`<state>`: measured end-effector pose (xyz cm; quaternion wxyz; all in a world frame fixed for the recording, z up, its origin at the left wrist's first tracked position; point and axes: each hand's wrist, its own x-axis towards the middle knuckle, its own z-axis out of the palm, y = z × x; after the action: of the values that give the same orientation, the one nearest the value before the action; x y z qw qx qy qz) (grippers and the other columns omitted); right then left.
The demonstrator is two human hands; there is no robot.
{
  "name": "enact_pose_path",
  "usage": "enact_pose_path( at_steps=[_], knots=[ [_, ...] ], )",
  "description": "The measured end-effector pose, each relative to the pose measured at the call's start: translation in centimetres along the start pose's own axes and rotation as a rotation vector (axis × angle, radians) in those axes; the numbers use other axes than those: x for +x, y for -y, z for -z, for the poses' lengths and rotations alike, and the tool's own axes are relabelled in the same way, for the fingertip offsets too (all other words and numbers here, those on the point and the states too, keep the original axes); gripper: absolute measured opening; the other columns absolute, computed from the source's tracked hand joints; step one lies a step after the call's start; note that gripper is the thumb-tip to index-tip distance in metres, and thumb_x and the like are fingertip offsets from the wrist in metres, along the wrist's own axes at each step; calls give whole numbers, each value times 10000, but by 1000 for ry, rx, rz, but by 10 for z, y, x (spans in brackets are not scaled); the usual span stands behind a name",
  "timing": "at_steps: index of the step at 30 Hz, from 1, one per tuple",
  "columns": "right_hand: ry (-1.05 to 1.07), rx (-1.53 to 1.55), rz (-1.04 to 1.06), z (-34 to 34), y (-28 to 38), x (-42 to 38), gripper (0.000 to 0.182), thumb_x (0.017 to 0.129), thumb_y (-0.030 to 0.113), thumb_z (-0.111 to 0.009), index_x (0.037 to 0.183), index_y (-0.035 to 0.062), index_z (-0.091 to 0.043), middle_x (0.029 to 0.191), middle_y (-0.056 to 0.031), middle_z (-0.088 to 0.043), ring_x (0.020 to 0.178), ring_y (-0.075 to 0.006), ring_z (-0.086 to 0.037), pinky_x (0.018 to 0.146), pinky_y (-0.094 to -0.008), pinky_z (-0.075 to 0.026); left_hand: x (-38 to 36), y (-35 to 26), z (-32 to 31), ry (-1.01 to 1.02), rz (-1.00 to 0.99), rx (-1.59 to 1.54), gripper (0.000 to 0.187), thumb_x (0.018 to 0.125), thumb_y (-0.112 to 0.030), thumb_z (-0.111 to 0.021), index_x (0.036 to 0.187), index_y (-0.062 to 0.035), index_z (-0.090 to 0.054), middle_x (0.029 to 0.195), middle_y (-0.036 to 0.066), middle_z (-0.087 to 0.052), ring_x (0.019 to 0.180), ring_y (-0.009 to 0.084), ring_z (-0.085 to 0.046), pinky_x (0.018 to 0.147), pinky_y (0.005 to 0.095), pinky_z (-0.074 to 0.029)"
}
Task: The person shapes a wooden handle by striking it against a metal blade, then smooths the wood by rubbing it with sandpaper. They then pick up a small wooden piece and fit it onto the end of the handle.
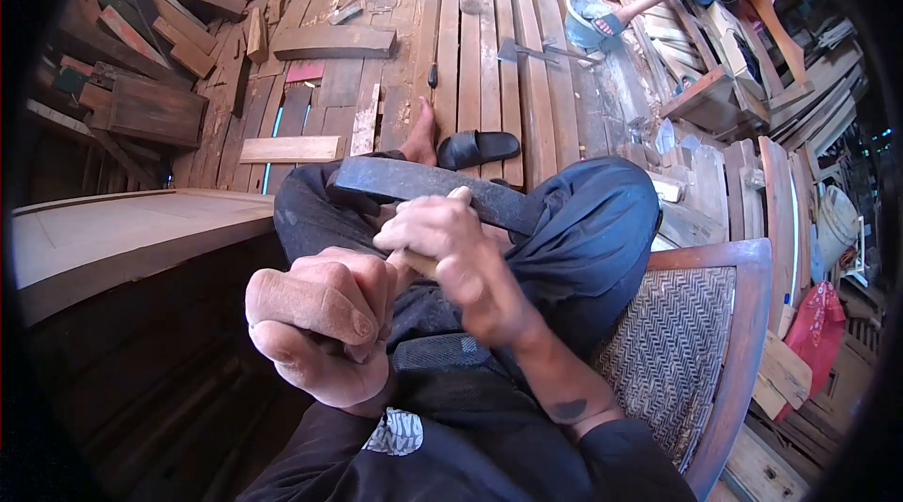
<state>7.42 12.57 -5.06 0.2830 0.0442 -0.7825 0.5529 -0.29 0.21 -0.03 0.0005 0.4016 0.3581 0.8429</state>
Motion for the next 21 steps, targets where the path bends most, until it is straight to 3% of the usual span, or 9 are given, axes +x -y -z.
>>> enact_pose_path(
  at_steps=[2, 3, 6, 8, 10, 14, 16, 18, 21],
  knots=[
    [42, -56, -86, 11, -40, -5, 482, 1095, 268, -359, 1235, -37, -704, 1261, -196, -708, 1281, -360, -615, 1175, -462, -389, 1, -2, 2, 16, 10, 11, 436, 1192, -431, -345, 931, -108, -480, 526, -53, -398, 382, 46, -293, 352, 201, -284],
    [-90, -123, -190, 6, -43, 2, 442, 1093, 274, -403, 1170, -20, -725, 1197, -172, -726, 1187, -350, -642, 1137, -473, -403, 1, -3, 3, 23, 20, 15, 436, 1192, -430, -345, 929, -108, -480, 525, -54, -399, 380, 46, -295, 349, 201, -280],
    [-12, -88, -176, 3, -19, 3, 444, 1088, 276, -413, 1183, -30, -720, 1197, -198, -711, 1194, -367, -628, 1149, -483, -384, 2, -1, 2, 34, 4, -4, 444, 1191, -426, -355, 916, -99, -475, 519, -55, -403, 373, 45, -299, 337, 211, -264],
    [18, -17, 85, -8, 8, 1, 431, 1070, 257, -441, 1264, -32, -695, 1215, -228, -682, 1225, -397, -595, 1156, -496, -373, 0, 2, -3, 4, -28, -9, 445, 1190, -423, -360, 914, -93, -472, 517, -54, -403, 372, 43, -299, 336, 213, -269],
    [-24, 43, 138, -15, 13, 1, 430, 1065, 255, -441, 1282, -21, -688, 1216, -208, -684, 1229, -384, -599, 1156, -492, -374, 1, 0, -2, 35, -21, -5, 445, 1191, -418, -362, 909, -90, -468, 520, -54, -400, 378, 40, -285, 342, 210, -262],
    [-187, -200, -241, -5, -45, -15, 421, 1091, 263, -416, 1261, 0, -696, 1242, -197, -689, 1258, -352, -604, 1151, -480, -385, -2, -4, 5, -35, 20, 56, 450, 1193, -426, -348, 898, -100, -444, 524, -51, -399, 382, 43, -280, 353, 213, -281],
    [-139, -117, -261, -5, -25, -11, 407, 1089, 249, -427, 1270, -3, -690, 1241, -191, -688, 1260, -352, -603, 1154, -488, -383, 0, -3, 4, -83, 48, 44, 451, 1193, -428, -346, 896, -101, -438, 520, -49, -394, 382, 45, -281, 357, 214, -289],
    [-121, -85, -18, -15, 4, -7, 400, 1085, 240, -433, 1261, -6, -696, 1239, -180, -691, 1258, -350, -604, 1154, -488, -385, 0, -3, 1, -49, 47, 51, 447, 1192, -425, -352, 903, -97, -443, 513, -46, -382, 378, 46, -270, 358, 212, -291],
    [-97, -49, -21, -11, -5, -5, 414, 1085, 243, -414, 1233, -2, -713, 1234, -175, -697, 1238, -351, -615, 1158, -493, -380, -1, -3, 4, 10, 51, 31, 434, 1189, -414, -378, 913, -88, -459, 509, -42, -383, 373, 47, -265, 357, 215, -283]
  ],
)
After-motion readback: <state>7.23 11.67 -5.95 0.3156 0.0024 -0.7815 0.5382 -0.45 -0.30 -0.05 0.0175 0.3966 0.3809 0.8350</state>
